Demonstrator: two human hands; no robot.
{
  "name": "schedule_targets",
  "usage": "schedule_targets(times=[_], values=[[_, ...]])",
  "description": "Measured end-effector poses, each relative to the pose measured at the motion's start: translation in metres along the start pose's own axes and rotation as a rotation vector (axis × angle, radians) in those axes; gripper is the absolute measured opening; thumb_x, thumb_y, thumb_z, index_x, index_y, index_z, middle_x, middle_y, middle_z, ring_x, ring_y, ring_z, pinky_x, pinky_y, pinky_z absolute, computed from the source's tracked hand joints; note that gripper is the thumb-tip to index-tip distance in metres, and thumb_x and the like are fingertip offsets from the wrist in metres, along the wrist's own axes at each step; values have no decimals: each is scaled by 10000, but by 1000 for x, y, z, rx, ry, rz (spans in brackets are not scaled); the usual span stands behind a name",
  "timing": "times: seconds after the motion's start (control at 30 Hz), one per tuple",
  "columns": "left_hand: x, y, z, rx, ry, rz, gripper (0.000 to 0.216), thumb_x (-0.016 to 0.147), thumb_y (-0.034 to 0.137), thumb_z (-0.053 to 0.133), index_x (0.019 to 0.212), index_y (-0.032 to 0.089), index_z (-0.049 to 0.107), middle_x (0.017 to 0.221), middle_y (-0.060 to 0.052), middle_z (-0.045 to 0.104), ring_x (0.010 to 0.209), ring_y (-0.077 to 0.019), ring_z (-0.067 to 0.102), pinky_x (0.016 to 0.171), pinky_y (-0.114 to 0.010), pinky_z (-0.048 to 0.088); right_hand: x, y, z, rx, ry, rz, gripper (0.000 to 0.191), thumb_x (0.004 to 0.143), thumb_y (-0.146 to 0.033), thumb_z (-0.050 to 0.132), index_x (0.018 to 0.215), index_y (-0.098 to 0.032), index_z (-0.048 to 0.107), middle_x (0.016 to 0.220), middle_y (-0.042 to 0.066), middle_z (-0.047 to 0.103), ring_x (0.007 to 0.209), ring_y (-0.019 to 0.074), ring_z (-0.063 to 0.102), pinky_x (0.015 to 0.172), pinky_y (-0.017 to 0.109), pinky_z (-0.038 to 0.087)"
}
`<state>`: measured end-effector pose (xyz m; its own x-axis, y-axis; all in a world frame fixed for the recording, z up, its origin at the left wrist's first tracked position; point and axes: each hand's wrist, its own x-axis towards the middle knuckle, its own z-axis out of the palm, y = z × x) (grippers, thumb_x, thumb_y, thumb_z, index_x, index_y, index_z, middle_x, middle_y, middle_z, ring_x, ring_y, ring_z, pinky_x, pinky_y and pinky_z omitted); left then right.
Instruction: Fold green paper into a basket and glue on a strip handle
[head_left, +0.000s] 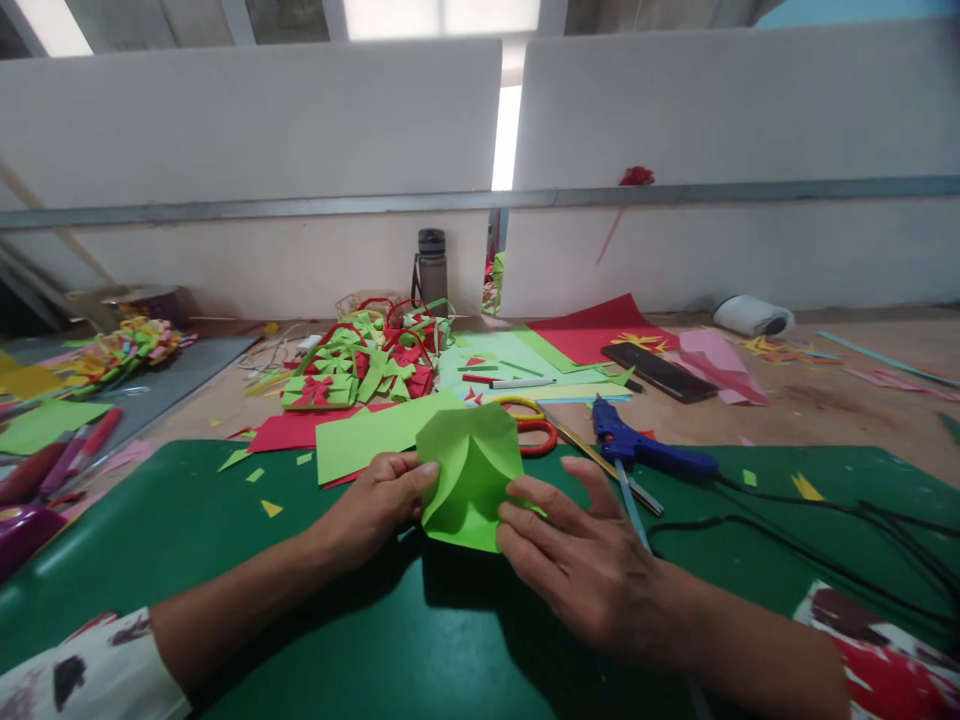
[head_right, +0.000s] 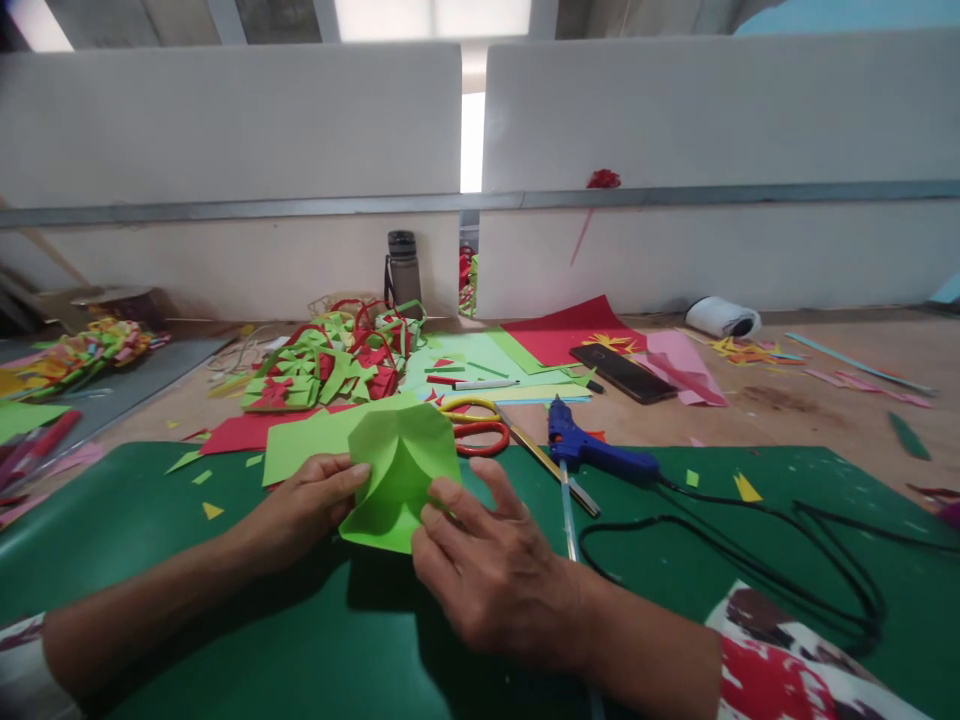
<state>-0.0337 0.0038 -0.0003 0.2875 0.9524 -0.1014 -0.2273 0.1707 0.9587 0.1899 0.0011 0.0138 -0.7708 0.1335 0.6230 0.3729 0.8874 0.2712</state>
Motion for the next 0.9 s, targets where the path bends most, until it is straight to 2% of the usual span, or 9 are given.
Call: schedule_targets(times=[0.07, 0.13, 0.23, 0.3, 0.47, 0.57, 0.67, 0.77, 0.9], values=[[-1, 0, 2, -6, -4, -1, 243, 763, 337, 673, 645, 135, 610, 458, 61, 452, 402, -41, 351, 490, -169, 387, 2, -4, 1, -16, -31, -26, 262, 876, -78, 395, 907, -131, 649, 931, 73, 713, 976, 218, 600, 1023, 436, 267], [-3, 1, 4, -5, -13, -2, 247, 777, 330, 660, 634, 135, 609, 452, 62, 454, 396, -40, 343, 508, -176, 397, 4, -9, 2, -20, -49, -37, 298, 881, -76, 362, 967, -107, 645, 980, 103, 707, 954, 223, 612, 963, 417, 353], [-5, -1, 5, -16, -35, -7, 174, 796, 309, 637, 739, 145, 640, 556, 33, 559, 468, -66, 457, 595, -208, 436, 8, -17, 6, -29, -83, -34, 343, 877, -56, 319, 1017, -66, 632, 1011, 144, 696, 917, 234, 630, 844, 392, 451], [-5, -2, 5, -20, -52, -22, 165, 797, 306, 632, 851, 152, 653, 657, 6, 618, 558, -97, 536, 623, -220, 439, 11, -22, 7, -36, -110, -1, 344, 862, -42, 321, 1008, -52, 631, 962, 156, 701, 853, 238, 645, 753, 373, 488], [-5, -7, 2, -31, -97, -54, 259, 777, 340, 639, 935, 135, 651, 738, -26, 654, 626, -122, 573, 598, -214, 424, 18, -30, 7, 18, -320, 61, 215, 760, 2, 442, 828, -96, 621, 838, 146, 694, 758, 233, 642, 626, 332, 505], [-5, -7, 0, 6, -99, -60, 220, 762, 328, 655, 855, 128, 654, 680, -9, 638, 570, -100, 535, 550, -194, 404, 21, -32, 6, 60, -436, 89, 158, 728, 1, 504, 785, -120, 588, 855, 140, 684, 770, 236, 634, 630, 329, 499], [-6, -6, 0, 50, -94, -46, 218, 764, 339, 657, 753, 122, 635, 616, 4, 605, 540, -91, 507, 523, -187, 391, 24, -33, 4, 95, -544, 124, 165, 730, -5, 520, 833, -123, 573, 865, 128, 675, 774, 234, 628, 655, 330, 488], [-7, -5, 0, 60, -114, -30, 246, 783, 361, 638, 749, 118, 623, 625, 0, 594, 547, -94, 501, 522, -191, 393, 26, -34, 2, 117, -634, 133, 202, 736, -7, 510, 894, -118, 568, 839, 103, 669, 739, 223, 625, 636, 319, 474], [-7, -3, 2, 79, -129, -15, 262, 787, 370, 634, 736, 114, 612, 586, 21, 548, 490, -70, 435, 477, -177, 350, 25, -32, 2, 133, -632, 100, 286, 716, -61, 544, 998, -108, 559, 913, 103, 668, 728, 227, 616, 577, 319, 447]])
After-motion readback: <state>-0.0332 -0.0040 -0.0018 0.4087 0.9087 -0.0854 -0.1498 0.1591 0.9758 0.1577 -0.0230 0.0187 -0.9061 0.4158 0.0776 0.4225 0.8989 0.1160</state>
